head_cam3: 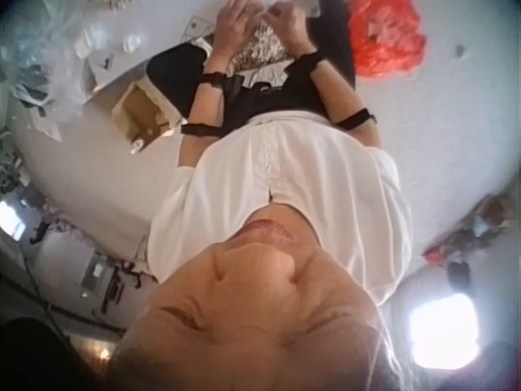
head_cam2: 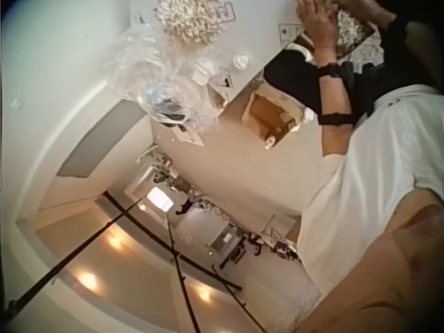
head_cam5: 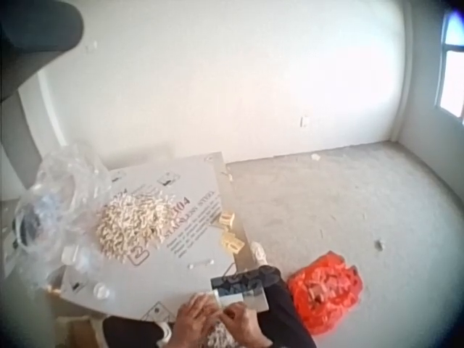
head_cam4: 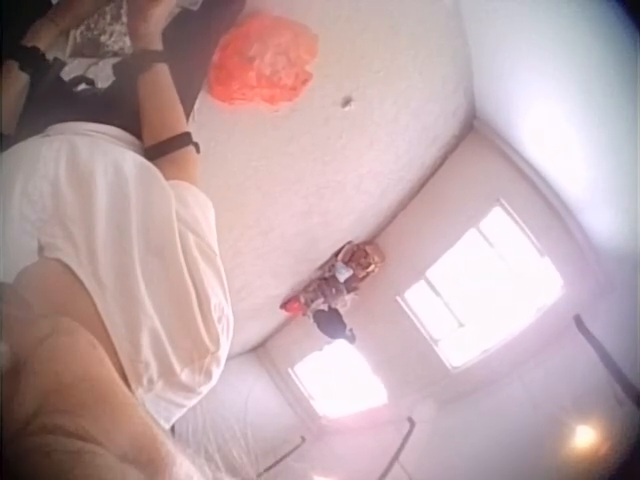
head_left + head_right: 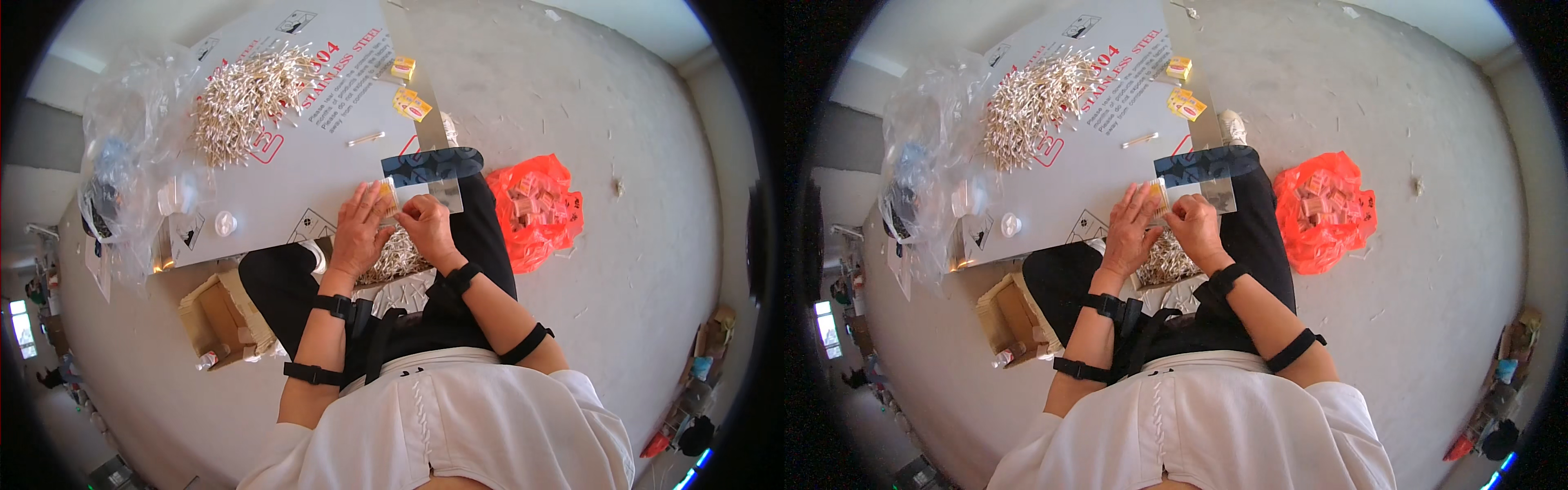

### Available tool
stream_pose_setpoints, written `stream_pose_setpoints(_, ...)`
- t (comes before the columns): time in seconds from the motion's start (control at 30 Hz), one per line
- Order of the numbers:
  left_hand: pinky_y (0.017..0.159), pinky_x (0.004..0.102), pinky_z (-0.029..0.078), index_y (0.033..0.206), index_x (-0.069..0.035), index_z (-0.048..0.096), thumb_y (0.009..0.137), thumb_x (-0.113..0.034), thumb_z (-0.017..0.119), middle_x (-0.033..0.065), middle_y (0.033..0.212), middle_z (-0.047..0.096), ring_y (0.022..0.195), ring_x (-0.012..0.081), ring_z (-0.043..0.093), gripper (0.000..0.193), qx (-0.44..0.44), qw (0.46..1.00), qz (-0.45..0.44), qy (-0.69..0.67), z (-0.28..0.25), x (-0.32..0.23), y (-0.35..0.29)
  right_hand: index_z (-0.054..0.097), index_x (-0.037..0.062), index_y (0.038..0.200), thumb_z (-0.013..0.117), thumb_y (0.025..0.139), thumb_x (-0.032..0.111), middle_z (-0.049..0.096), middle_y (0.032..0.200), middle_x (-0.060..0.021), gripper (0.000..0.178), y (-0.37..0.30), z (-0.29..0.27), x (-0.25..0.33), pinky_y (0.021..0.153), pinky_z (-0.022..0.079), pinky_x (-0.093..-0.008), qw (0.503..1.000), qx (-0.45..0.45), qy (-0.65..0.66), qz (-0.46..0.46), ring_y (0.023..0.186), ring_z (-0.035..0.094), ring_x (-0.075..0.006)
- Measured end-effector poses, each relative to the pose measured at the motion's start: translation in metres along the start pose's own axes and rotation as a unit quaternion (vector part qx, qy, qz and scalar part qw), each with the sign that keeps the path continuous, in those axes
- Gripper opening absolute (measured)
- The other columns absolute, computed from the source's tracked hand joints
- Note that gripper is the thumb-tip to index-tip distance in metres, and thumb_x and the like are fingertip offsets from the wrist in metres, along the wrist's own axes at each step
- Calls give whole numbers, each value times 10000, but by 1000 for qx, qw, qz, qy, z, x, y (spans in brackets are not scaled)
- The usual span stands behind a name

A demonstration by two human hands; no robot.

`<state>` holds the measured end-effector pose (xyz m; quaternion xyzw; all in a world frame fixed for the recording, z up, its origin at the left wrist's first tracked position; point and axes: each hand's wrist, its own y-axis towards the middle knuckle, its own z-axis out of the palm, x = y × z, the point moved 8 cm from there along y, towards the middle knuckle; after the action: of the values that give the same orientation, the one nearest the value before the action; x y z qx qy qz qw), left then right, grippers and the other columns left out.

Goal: Packaging and organizing cotton swabs into small plastic bags.

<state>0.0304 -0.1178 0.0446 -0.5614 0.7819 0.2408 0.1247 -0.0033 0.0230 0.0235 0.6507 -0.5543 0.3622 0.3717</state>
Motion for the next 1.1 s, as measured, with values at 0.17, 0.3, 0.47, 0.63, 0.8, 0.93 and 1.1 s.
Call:
stream_pose_setpoints(0.17, 1194, 471, 184, 1478, -94, 377, 887, -350, 642, 85, 1578, 304, 1473, 251, 247, 697, 82, 994, 25, 64, 17, -12, 0, 638, 6, 725, 751, 743, 128, 650, 723, -159, 168, -2, -3, -11, 623, 522, -405, 999, -12, -1, 48, 681, 652, -331)
stream_pose_setpoints(0.3, 1204, 479, 149, 1490, -85, 352, 893, -329, 635, 80, 1594, 267, 1482, 247, 225, 704, 119, 992, 16, 47, 23, -11, -1, 646, -43, 685, 704, 851, 197, 653, 624, -143, 297, -9, 2, -23, 504, 509, -329, 986, 72, -57, 137, 577, 677, -208)
stream_pose_setpoints(0.47, 1114, 443, 323, 1391, -41, 460, 927, -196, 594, 149, 1439, 453, 1337, 310, 421, 508, -52, 995, -62, -52, 3, 3, -1, 676, -35, 840, 677, 924, 257, 695, 701, -127, 304, -36, 34, -50, 437, 503, -251, 870, 140, 260, 395, 560, 681, -162)
stream_pose_setpoints(0.63, 814, 351, 529, 1078, 56, 634, 965, -165, 578, 164, 1024, 683, 921, 297, 669, 254, -145, 932, -259, -207, -1, 52, -17, 676, -44, 913, 661, 930, 164, 710, 793, -124, 209, -37, 49, -50, 541, 542, -242, 834, 143, 351, 401, 658, 693, -155)
stream_pose_setpoints(0.8, 760, 300, 538, 1072, 59, 650, 866, -170, 729, 122, 972, 709, 832, 190, 682, 318, -86, 775, -366, -508, 11, 59, -11, 724, -44, 870, 659, 870, 35, 708, 862, -93, 102, -30, 43, -33, 662, 546, -242, 826, 174, 473, 254, 732, 660, -135)
stream_pose_setpoints(0.93, 851, 302, 543, 1113, 36, 658, 797, -87, 775, 115, 1049, 704, 890, 162, 683, 358, -8, 679, -309, -666, 5, 20, -6, 723, -51, 865, 682, 845, 24, 709, 905, -65, 88, -25, 19, 0, 713, 522, -241, 870, 214, 427, 118, 786, 639, -114)
stream_pose_setpoints(1.1, 893, 318, 536, 1050, 1, 701, 766, -15, 779, 100, 1086, 705, 944, 181, 683, 295, -31, 805, -211, -553, -34, -17, 9, 707, -31, 964, 725, 812, 5, 691, 947, -62, 158, -21, 4, 11, 777, 510, -257, 910, 207, 350, 81, 842, 631, -115)
